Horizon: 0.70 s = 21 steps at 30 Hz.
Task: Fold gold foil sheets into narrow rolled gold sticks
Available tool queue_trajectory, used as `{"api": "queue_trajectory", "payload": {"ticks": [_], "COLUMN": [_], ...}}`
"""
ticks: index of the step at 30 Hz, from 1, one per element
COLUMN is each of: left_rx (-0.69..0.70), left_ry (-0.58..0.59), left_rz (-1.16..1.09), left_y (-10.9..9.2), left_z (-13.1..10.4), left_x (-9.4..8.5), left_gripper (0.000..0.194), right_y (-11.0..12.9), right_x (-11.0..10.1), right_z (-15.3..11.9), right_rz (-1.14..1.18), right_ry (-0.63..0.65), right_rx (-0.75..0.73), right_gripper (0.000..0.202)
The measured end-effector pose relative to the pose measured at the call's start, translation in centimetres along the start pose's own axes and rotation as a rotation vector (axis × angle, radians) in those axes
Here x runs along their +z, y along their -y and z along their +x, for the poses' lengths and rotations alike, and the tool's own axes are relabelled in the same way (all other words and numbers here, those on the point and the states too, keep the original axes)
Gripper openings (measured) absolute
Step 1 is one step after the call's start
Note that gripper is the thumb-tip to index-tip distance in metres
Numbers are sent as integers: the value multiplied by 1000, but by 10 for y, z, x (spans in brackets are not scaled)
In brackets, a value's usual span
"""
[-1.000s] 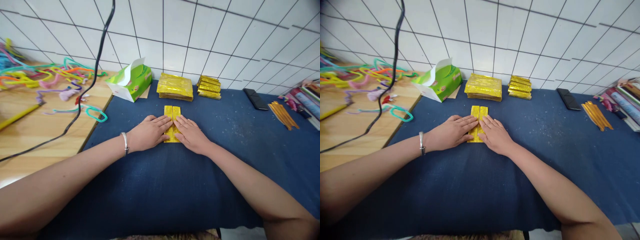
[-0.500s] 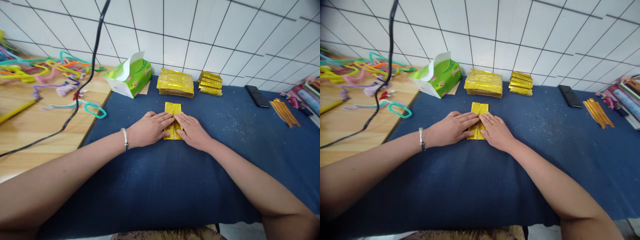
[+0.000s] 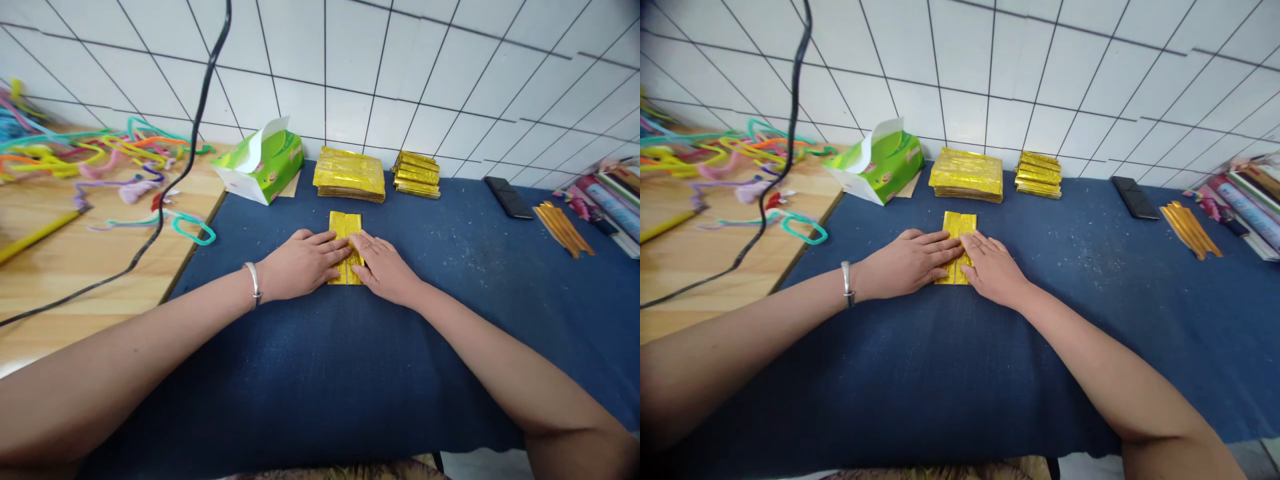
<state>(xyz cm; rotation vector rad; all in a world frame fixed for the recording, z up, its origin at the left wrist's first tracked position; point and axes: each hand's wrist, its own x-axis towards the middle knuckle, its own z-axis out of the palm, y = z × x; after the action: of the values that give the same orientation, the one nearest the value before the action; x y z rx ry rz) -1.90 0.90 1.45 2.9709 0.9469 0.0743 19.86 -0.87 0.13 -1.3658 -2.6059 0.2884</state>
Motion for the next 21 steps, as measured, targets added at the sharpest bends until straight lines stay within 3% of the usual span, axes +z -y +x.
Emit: {"api": "queue_trajectory", "payload": {"ticks": [6,14,21], "left_rx": [14,31,40], "left_ry": [-19,-52,-82], "left_rz": [44,61,48], "left_y": [0,0,2], "left_z": [1,1,0], "left_x": [-1,-3,-2], "left_gripper": [49,46,46], "right_y": [-6,-29,-32], "right_x": [-3,-2,-18], "right_z": [2,29,63], "right_rz": [-84,-188,-156], "right_ry": [47,30,-85], "right_rx": [15,68,-149], "right_gripper": [53,52,42]}}
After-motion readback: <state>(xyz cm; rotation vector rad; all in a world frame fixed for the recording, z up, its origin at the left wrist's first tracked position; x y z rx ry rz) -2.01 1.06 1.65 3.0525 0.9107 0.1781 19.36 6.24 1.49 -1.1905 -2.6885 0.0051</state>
